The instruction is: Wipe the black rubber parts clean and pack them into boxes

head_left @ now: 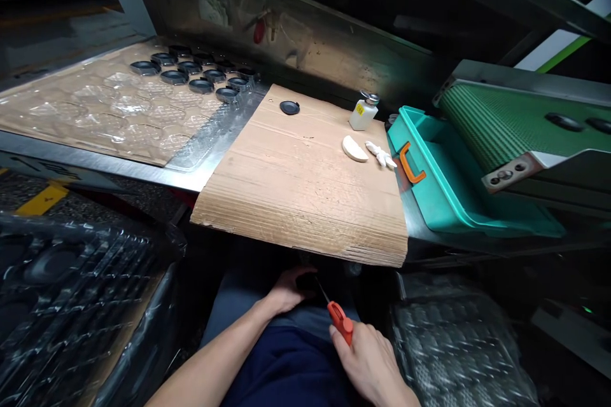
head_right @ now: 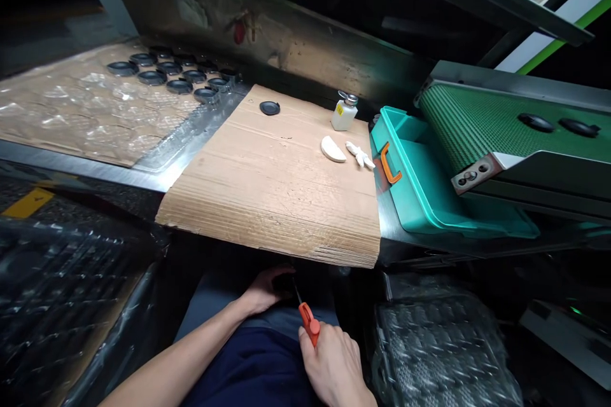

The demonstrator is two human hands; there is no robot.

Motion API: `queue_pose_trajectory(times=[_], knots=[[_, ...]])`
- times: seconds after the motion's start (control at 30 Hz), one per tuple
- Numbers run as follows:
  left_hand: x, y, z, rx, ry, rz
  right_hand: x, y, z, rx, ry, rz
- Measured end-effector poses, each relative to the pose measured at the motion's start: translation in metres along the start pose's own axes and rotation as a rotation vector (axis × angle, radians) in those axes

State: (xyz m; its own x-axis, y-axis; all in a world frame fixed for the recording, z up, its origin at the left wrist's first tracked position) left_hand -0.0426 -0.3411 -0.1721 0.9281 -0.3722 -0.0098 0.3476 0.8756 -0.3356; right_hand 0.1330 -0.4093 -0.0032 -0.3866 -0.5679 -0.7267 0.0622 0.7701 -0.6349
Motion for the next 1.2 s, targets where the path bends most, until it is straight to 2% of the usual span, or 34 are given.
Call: queue_pose_trajectory(times=[0.07,0.17,0.27,0.4,0.57,0.73,0.87,0.93,1.07,1.13,1.2], knots=[[-0.001,0.003,-0.001,-0.115,-0.195,0.055,0.002,-0.001,0.000,0.004,-0.003,-0.004],[-0.007,0.010,-0.005,-0.360,-0.492,0.185,0.009,-0.003,-0.002,-0.021,0.003,-0.035],[-0.014,0.015,-0.007,-0.520,-0.631,0.208,0.016,-0.003,-0.008,-0.056,-0.013,-0.046],[-0.018,0.015,-0.007,-0.625,-0.793,0.192,0.021,-0.001,-0.013,-0.084,-0.044,-0.039],[-0.021,0.015,-0.006,-0.670,-0.872,0.147,0.022,0.002,-0.009,-0.080,-0.043,-0.014],[-0.026,0.014,-0.002,-0.613,-0.863,0.074,0.021,0.003,-0.003,-0.072,-0.007,-0.004],[-0.022,0.010,0.001,-0.520,-0.723,0.081,0.010,0.003,0.002,-0.050,0.070,-0.006],[-0.017,0.006,0.000,-0.403,-0.568,0.083,0.001,0.002,0.006,-0.019,0.139,-0.002],[-0.006,0.000,0.000,-0.035,-0.003,0.030,-0.017,0.000,0.014,-0.030,0.207,-0.046],[-0.003,-0.002,0.000,0.036,0.178,0.003,-0.023,0.000,0.017,-0.042,0.199,-0.049],[-0.001,-0.003,0.001,0.056,0.262,-0.013,-0.027,0.001,0.020,-0.029,0.186,-0.028]])
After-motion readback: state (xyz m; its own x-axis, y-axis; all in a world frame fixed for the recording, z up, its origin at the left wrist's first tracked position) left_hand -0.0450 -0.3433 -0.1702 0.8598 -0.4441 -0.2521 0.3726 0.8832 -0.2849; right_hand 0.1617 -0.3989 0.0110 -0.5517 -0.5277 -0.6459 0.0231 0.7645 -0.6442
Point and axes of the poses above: each hand's wrist, its own y-axis towards the middle knuckle, its own x-axis out of the palm, z = x × y, the point moved 1 cm from there along y, towards the middle knuckle, and after that the axes turned 10 degrees about y, right-handed, at the moved point
